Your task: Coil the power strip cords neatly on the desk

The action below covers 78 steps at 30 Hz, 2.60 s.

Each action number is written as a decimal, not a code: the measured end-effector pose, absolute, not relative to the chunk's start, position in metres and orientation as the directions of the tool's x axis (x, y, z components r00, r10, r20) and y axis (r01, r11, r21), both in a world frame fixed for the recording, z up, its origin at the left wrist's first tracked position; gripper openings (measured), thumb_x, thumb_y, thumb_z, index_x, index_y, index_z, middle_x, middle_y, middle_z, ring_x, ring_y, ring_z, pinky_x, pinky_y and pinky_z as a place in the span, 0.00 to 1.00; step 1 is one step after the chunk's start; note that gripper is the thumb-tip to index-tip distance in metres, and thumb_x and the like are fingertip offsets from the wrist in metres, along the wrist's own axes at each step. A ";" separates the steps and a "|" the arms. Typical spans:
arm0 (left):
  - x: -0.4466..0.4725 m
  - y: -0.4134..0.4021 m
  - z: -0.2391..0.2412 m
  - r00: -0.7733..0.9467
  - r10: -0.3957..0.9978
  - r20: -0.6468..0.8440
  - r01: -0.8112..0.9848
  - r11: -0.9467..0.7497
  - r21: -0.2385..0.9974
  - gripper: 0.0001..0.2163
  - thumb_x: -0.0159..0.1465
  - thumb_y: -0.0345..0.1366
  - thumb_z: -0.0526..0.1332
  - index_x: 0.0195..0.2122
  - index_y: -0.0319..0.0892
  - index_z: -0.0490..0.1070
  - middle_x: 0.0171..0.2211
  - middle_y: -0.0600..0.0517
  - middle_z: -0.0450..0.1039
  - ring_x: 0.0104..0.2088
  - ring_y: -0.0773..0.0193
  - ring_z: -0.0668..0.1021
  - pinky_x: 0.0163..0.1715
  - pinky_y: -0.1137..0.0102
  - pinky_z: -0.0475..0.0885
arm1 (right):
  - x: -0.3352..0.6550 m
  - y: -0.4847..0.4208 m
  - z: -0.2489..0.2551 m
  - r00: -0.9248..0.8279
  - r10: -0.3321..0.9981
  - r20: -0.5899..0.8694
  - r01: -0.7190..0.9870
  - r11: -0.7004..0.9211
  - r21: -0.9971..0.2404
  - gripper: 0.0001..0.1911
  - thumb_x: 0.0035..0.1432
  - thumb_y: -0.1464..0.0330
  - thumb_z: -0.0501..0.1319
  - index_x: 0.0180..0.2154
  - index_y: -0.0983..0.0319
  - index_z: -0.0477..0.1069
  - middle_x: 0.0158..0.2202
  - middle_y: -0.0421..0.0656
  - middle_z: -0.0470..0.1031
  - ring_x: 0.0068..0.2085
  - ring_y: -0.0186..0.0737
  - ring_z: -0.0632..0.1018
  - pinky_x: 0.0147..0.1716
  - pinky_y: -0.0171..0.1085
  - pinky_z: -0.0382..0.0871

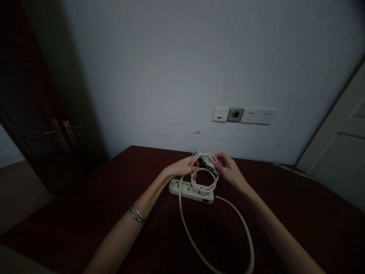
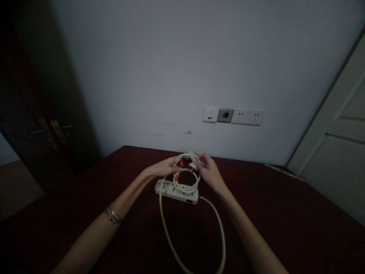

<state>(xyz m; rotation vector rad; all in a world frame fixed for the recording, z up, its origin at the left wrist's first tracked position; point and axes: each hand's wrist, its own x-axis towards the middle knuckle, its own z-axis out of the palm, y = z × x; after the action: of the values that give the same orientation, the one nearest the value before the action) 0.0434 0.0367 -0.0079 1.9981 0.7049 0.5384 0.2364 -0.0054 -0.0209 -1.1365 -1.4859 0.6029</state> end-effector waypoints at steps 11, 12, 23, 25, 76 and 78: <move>0.051 0.026 -0.007 0.660 0.738 0.141 0.464 -0.548 0.696 0.03 0.58 0.32 0.54 0.34 0.39 0.61 0.22 0.54 0.67 0.23 0.67 0.71 0.23 0.73 0.64 | 0.250 0.007 -0.035 0.028 0.916 0.399 0.526 0.326 -0.786 0.09 0.46 0.61 0.58 0.27 0.60 0.61 0.24 0.38 0.67 0.26 0.36 0.68 0.27 0.35 0.61; 0.051 0.024 -0.006 0.659 0.742 0.124 0.478 -0.540 0.693 0.04 0.59 0.32 0.54 0.34 0.39 0.60 0.21 0.55 0.67 0.22 0.67 0.71 0.22 0.73 0.64 | 0.253 0.007 -0.035 -0.005 0.929 0.369 0.491 0.324 -0.808 0.10 0.46 0.61 0.59 0.27 0.60 0.61 0.23 0.37 0.66 0.25 0.36 0.68 0.26 0.35 0.61; 0.054 0.020 -0.007 0.756 0.646 0.104 0.379 -0.562 0.735 0.04 0.61 0.34 0.52 0.35 0.39 0.61 0.21 0.54 0.68 0.21 0.67 0.71 0.22 0.74 0.64 | 0.250 0.000 -0.029 0.117 0.799 0.589 0.761 0.309 -0.570 0.11 0.50 0.60 0.59 0.24 0.60 0.63 0.21 0.39 0.68 0.24 0.36 0.67 0.26 0.34 0.57; 0.055 0.018 -0.007 0.790 0.610 0.067 0.353 -0.541 0.763 0.05 0.61 0.35 0.53 0.36 0.39 0.62 0.21 0.54 0.68 0.22 0.68 0.71 0.22 0.74 0.64 | 0.249 -0.004 -0.029 0.114 0.765 0.634 0.835 0.272 -0.479 0.10 0.52 0.61 0.56 0.26 0.59 0.64 0.21 0.40 0.68 0.23 0.37 0.67 0.25 0.34 0.56; 0.127 -0.075 -0.027 0.585 0.770 0.256 0.737 -0.636 0.229 0.20 0.65 0.42 0.42 0.36 0.36 0.70 0.31 0.38 0.73 0.34 0.50 0.76 0.34 0.57 0.67 | 0.313 0.021 -0.023 0.313 0.941 0.125 -0.206 0.196 -0.959 0.08 0.46 0.63 0.60 0.28 0.60 0.70 0.25 0.44 0.73 0.27 0.41 0.74 0.25 0.39 0.68; 0.128 -0.079 -0.027 0.582 0.770 0.260 0.737 -0.635 0.231 0.20 0.65 0.42 0.42 0.37 0.36 0.70 0.30 0.38 0.73 0.33 0.50 0.76 0.33 0.58 0.67 | 0.312 0.020 -0.021 0.320 0.943 0.097 -0.235 0.178 -0.956 0.07 0.47 0.63 0.60 0.28 0.60 0.70 0.25 0.44 0.73 0.27 0.40 0.74 0.24 0.38 0.68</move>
<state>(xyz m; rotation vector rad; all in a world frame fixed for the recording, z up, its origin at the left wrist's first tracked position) 0.1279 -0.0789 -0.0271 2.7064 1.2934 0.5171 0.3121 0.0196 -0.0211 -1.0485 -0.8598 0.9969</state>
